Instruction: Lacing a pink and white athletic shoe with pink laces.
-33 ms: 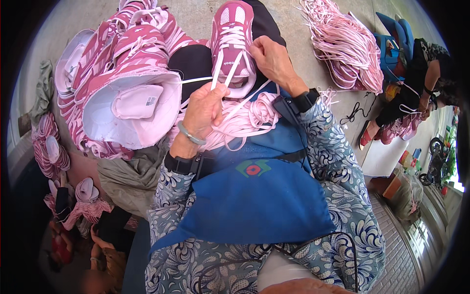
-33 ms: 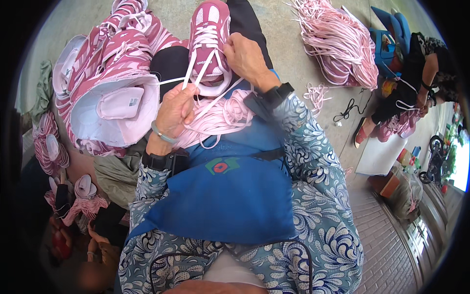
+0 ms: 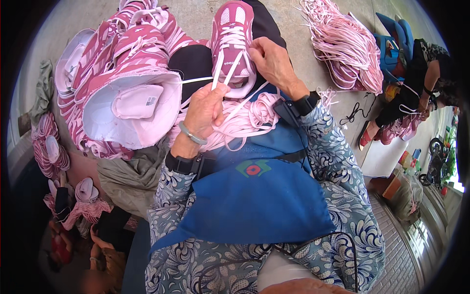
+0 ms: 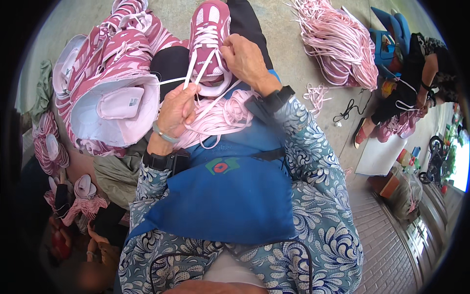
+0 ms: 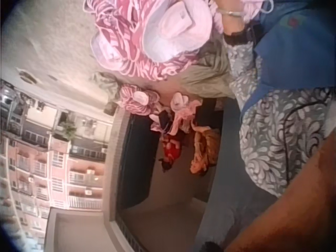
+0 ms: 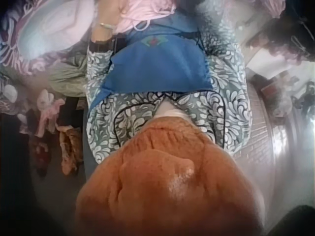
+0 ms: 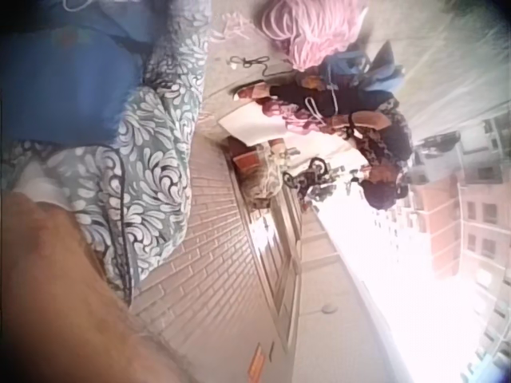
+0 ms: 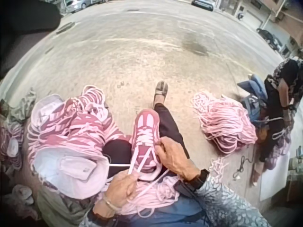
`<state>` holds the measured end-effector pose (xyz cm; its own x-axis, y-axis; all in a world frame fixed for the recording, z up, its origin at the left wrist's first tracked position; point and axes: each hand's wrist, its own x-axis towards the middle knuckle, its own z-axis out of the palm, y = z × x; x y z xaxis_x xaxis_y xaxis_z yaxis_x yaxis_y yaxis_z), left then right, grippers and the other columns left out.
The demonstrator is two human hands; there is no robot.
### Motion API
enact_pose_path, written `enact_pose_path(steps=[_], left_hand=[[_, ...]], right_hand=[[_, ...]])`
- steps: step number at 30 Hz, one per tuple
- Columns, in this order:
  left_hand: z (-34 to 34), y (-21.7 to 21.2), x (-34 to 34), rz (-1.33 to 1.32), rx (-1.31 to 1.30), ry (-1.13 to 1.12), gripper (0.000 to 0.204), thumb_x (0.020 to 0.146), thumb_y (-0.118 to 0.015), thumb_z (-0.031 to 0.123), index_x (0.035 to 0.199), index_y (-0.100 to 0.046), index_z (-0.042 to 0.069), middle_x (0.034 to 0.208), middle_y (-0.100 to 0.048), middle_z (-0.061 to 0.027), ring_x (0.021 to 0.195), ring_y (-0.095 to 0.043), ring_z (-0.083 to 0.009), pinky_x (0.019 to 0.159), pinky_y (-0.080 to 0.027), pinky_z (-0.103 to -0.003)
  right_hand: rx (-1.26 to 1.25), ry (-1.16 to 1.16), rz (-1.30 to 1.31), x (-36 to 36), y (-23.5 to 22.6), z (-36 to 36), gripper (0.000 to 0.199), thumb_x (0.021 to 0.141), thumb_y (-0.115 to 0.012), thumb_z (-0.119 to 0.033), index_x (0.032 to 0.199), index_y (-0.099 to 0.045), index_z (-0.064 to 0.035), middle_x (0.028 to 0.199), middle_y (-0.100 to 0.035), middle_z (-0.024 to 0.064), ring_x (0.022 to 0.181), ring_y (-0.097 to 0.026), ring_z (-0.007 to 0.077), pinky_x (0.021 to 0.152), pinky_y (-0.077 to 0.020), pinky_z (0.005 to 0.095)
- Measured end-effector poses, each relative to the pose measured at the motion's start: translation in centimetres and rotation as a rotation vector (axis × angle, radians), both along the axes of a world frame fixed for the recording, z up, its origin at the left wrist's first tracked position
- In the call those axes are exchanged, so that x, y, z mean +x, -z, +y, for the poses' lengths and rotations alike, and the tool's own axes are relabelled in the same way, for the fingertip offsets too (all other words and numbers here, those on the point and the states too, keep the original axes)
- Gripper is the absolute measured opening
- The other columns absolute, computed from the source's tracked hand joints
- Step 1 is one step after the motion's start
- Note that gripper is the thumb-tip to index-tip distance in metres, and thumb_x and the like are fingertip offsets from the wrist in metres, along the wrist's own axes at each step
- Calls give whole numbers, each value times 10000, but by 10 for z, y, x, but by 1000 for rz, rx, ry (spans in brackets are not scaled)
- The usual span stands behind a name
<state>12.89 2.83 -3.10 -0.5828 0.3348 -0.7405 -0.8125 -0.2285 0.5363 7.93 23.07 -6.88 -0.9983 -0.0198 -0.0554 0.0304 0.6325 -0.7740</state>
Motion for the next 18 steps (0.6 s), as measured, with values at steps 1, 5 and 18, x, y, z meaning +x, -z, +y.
enact_pose_path(steps=[1,5,18], left_hand=[[1,4,1,43,53,-3,217,926,-516,233,892,-562,24,444,-335,59,325,-265,-27,311,-270,-179],[13,18,-7,-134,189,-137,242,932,-510,285,802,-537,83,433,-331,57,318,-277,-38,320,-285,-189],[60,21,-2,31,5,20,167,930,-493,217,997,-510,66,474,-345,43,334,-290,-58,297,-281,-211]], right_hand=[[-46,-24,48,8,-6,-3,244,781,-579,-222,885,-598,-1,815,-599,187,717,-609,369,636,-487,426],[349,-179,34,31,-23,-15,411,788,-592,-189,1133,-442,-23,953,-495,189,704,-603,391,609,-510,452],[255,-211,27,23,-2,10,335,874,-500,-165,1177,-465,-27,934,-577,185,814,-581,356,726,-479,405]])
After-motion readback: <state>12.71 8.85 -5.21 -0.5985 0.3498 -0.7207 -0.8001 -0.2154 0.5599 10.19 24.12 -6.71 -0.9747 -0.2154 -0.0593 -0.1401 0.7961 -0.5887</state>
